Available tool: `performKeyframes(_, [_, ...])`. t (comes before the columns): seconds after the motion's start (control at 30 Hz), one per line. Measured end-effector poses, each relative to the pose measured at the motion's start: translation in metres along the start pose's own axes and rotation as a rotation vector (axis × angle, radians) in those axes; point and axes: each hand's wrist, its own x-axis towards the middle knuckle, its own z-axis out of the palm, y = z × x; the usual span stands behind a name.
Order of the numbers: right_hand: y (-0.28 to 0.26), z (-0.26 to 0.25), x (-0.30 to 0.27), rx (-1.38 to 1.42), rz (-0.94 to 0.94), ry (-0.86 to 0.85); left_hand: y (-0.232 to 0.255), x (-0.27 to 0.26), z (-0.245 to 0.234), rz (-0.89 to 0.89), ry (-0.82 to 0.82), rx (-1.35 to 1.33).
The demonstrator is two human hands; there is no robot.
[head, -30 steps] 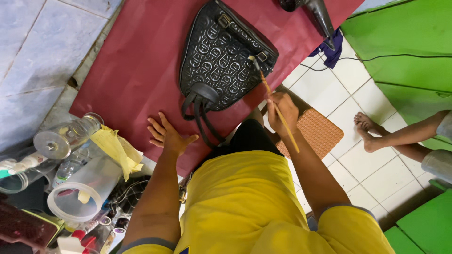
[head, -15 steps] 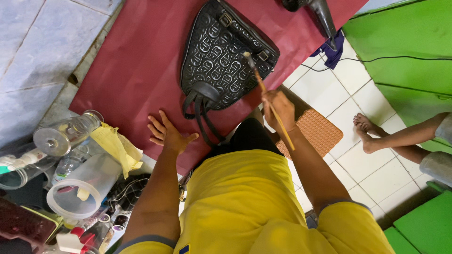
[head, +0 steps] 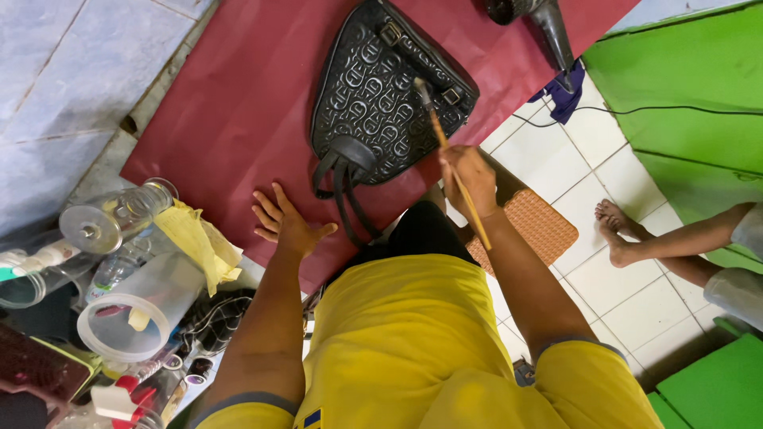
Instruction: The person paints a black handbag with a brush, repeatedly dipping it into a container of liquid. After painting, the person uses a hairdryer to dry the surface of the bag.
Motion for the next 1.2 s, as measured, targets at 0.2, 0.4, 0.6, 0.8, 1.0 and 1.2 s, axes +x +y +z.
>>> performKeyframes(0.2, [-0.003, -0.002, 0.013, -0.003, 0.024, 0.062, -0.004, -0.001, -0.001, 0.048, -0.007, -0.044])
performKeyframes(0.4, [0.005, 0.019, 0.001, -0.01, 0.003, 0.017, -0.003, -0.001, -0.003, 0.047, -0.016, -0.033])
performKeyframes(0.6, [0.022, 0.031, -0.01, -0.151, -0.072, -0.005, -0.004, -0.001, -0.003, 0.05, -0.026, -0.059])
performKeyframes(0.8, [0.005, 0.015, 0.021, 0.052, -0.018, 0.093, -0.005, -0.001, -0.003, 0.057, -0.027, -0.056])
performKeyframes(1.0, [0.012, 0.037, 0.003, -0.016, -0.061, -0.006, 0.0, -0.007, -0.009, 0.052, -0.029, -0.087])
performKeyframes(1.2, [0.009, 0.032, 0.019, 0.135, -0.053, 0.078, -0.003, -0.003, -0.007, 0.047, -0.049, -0.055])
